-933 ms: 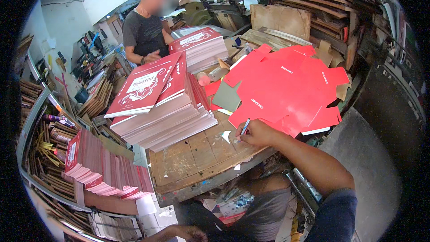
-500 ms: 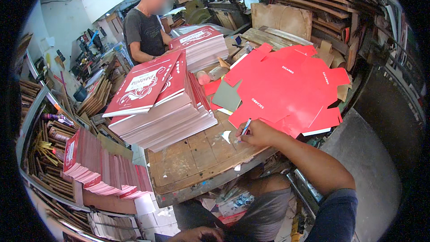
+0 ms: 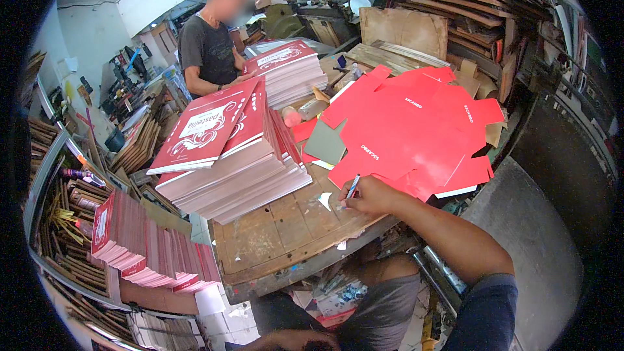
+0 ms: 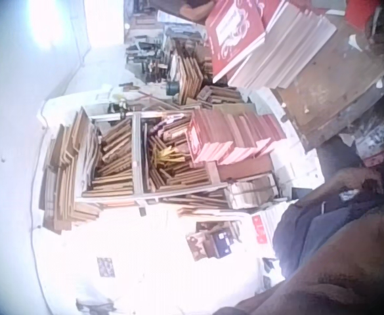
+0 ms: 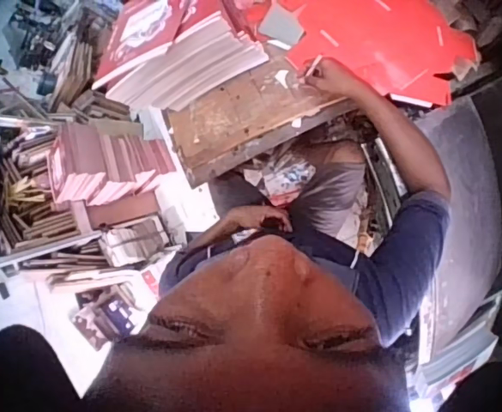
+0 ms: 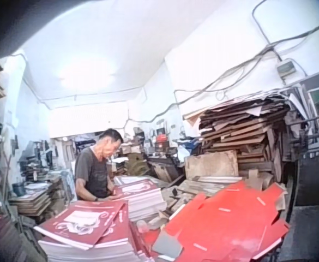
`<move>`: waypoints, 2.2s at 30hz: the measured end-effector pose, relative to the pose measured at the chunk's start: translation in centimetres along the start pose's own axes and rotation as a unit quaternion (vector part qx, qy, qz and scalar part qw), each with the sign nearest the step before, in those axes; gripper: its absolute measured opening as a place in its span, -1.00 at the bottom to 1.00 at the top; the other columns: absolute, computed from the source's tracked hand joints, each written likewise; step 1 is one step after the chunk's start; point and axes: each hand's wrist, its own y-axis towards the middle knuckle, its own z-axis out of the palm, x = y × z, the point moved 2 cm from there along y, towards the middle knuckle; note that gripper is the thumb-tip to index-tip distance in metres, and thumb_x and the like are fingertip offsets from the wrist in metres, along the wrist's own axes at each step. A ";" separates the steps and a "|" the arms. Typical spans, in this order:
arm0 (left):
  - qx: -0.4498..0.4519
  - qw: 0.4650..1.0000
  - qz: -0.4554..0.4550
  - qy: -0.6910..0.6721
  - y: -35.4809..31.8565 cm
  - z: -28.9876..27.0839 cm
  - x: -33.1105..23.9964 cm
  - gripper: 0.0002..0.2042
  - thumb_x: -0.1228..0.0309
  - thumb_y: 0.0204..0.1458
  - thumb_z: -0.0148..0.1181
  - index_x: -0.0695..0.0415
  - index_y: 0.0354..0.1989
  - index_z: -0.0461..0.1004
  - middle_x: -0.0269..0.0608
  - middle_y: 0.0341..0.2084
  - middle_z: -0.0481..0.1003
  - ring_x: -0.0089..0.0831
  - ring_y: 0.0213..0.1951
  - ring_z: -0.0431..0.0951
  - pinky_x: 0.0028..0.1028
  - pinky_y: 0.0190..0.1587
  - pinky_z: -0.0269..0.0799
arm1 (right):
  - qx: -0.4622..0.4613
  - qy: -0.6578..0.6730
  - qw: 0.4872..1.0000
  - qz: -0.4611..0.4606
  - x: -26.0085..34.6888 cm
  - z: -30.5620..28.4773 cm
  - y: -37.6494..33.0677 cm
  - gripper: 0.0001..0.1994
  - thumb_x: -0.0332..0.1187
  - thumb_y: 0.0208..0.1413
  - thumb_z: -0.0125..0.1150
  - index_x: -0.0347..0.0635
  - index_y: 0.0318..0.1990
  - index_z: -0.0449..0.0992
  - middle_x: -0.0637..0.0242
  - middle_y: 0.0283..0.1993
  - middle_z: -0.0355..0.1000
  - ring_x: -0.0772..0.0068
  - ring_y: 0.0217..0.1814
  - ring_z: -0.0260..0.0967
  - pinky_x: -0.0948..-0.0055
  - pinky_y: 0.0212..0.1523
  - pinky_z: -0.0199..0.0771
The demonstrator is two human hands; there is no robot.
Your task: The person attaches small adhesive paper pieces to cardboard cutouts and the workbench surface by hand using a pen.
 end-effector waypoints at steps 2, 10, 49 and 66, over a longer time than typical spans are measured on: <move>-0.022 0.972 0.038 -0.231 -0.4 0.2 0.8 -0.29 0.02 -0.22 0.49 0.20 0.07 0.42 -0.23 -0.09 0.43 -0.41 -0.02 0.40 -0.38 0.06 0.30 | 0.002 0.000 1.000 -0.003 0.0 0.1 -0.1 -0.83 -0.39 0.00 0.32 -0.22 -0.24 0.55 0.28 -0.35 0.53 0.47 -0.28 0.48 0.42 -0.21 0.47; -0.009 0.988 0.081 -0.132 0.1 -5.2 -5.0 -0.32 0.02 -0.22 0.45 0.21 0.03 0.42 -0.20 -0.09 0.45 -0.39 -0.01 0.41 -0.34 0.08 0.28 | 0.007 0.010 1.000 0.005 0.4 0.0 -0.1 -0.83 -0.41 0.01 0.30 -0.22 -0.24 0.54 0.28 -0.34 0.53 0.46 -0.27 0.49 0.42 -0.21 0.47; -0.634 0.683 0.313 0.184 13.0 -27.8 -8.7 -0.76 0.31 0.16 0.12 0.24 -0.44 0.44 -0.14 -0.60 0.38 -0.35 -0.53 0.41 -0.40 -0.46 0.26 | 0.031 0.093 0.991 0.086 1.3 -0.3 -0.2 -0.78 -0.28 0.11 0.29 -0.25 -0.20 0.56 0.33 -0.34 0.53 0.56 -0.28 0.42 0.48 -0.24 0.42; -0.614 0.683 0.116 0.378 14.1 -27.9 -7.4 -0.80 0.39 -0.14 0.29 0.14 -0.34 0.46 -0.12 -0.44 0.45 -0.12 -0.29 0.47 -0.21 -0.25 0.35 | 0.003 0.098 0.994 0.050 0.2 -0.4 0.1 -0.80 -0.32 0.11 0.28 -0.25 -0.18 0.56 0.33 -0.27 0.54 0.54 -0.20 0.43 0.48 -0.14 0.41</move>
